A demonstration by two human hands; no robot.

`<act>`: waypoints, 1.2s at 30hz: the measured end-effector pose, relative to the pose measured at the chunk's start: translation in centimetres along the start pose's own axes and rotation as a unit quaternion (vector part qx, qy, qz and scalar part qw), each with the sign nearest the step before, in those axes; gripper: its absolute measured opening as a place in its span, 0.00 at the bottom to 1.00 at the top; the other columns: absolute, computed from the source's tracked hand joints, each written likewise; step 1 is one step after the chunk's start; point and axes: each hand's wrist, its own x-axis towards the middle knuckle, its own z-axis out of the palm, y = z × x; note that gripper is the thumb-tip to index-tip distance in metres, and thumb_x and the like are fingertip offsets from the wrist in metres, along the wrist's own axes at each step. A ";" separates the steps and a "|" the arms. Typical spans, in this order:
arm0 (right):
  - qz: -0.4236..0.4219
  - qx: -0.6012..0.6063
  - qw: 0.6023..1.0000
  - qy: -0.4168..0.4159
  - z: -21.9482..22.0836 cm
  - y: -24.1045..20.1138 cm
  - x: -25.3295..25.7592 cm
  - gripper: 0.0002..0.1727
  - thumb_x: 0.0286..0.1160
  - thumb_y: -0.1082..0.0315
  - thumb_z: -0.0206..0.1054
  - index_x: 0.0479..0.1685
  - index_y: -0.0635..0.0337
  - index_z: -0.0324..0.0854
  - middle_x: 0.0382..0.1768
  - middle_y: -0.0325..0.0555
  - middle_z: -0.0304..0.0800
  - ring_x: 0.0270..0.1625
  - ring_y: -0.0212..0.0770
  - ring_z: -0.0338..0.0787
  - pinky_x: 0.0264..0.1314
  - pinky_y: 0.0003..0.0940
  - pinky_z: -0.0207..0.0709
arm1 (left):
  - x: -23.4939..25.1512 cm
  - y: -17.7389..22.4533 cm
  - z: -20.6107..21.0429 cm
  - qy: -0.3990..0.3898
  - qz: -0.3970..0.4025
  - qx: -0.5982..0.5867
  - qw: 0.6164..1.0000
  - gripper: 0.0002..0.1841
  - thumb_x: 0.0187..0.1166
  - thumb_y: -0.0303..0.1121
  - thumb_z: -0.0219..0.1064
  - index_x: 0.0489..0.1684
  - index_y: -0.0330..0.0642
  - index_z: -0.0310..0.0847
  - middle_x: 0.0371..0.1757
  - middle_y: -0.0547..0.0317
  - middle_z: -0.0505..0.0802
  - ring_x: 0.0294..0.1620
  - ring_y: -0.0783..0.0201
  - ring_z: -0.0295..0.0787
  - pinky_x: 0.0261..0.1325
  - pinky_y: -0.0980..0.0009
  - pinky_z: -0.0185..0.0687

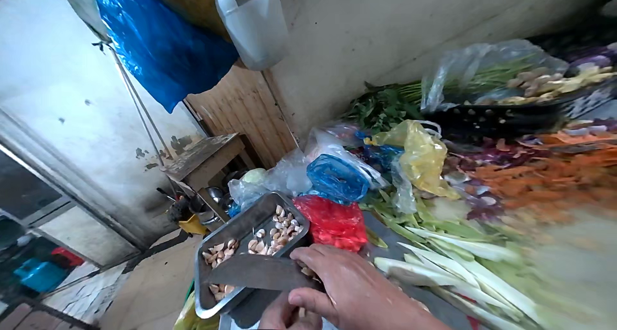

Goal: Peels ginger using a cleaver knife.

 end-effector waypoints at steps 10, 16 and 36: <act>-0.008 -0.007 1.000 -0.021 0.2 -0.2 0.1 0.42 0.78 0.28 0.54 0.57 0.64 0.84 0.48 0.59 0.90 0.54 0.59 0.91 0.52 0.57 0.84 | 0.1 -0.6 -0.3 0.032 0.017 -0.032 0.999 0.12 0.72 0.16 0.61 0.36 0.47 0.85 0.27 0.78 0.91 0.25 0.84 0.83 0.34 0.81 0.81; -0.035 0.008 0.999 -0.017 -0.2 -0.2 -0.1 0.47 0.77 0.26 0.52 0.73 0.62 0.79 0.55 0.60 0.91 0.58 0.60 0.92 0.57 0.60 0.84 | 0.0 0.2 -0.6 0.061 0.016 -0.129 0.990 0.16 0.72 0.17 0.65 0.28 0.53 0.91 0.27 0.74 0.96 0.29 0.80 0.90 0.41 0.79 0.88; -0.023 -0.013 1.000 -0.007 0.4 -0.3 -0.1 0.44 0.75 0.25 0.53 0.52 0.64 0.84 0.43 0.58 0.90 0.49 0.57 0.92 0.46 0.54 0.85 | 0.4 -0.9 0.9 0.106 -0.016 -0.228 0.968 0.24 0.77 0.15 0.46 0.22 0.52 0.85 0.21 0.71 0.92 0.21 0.80 0.85 0.29 0.82 0.82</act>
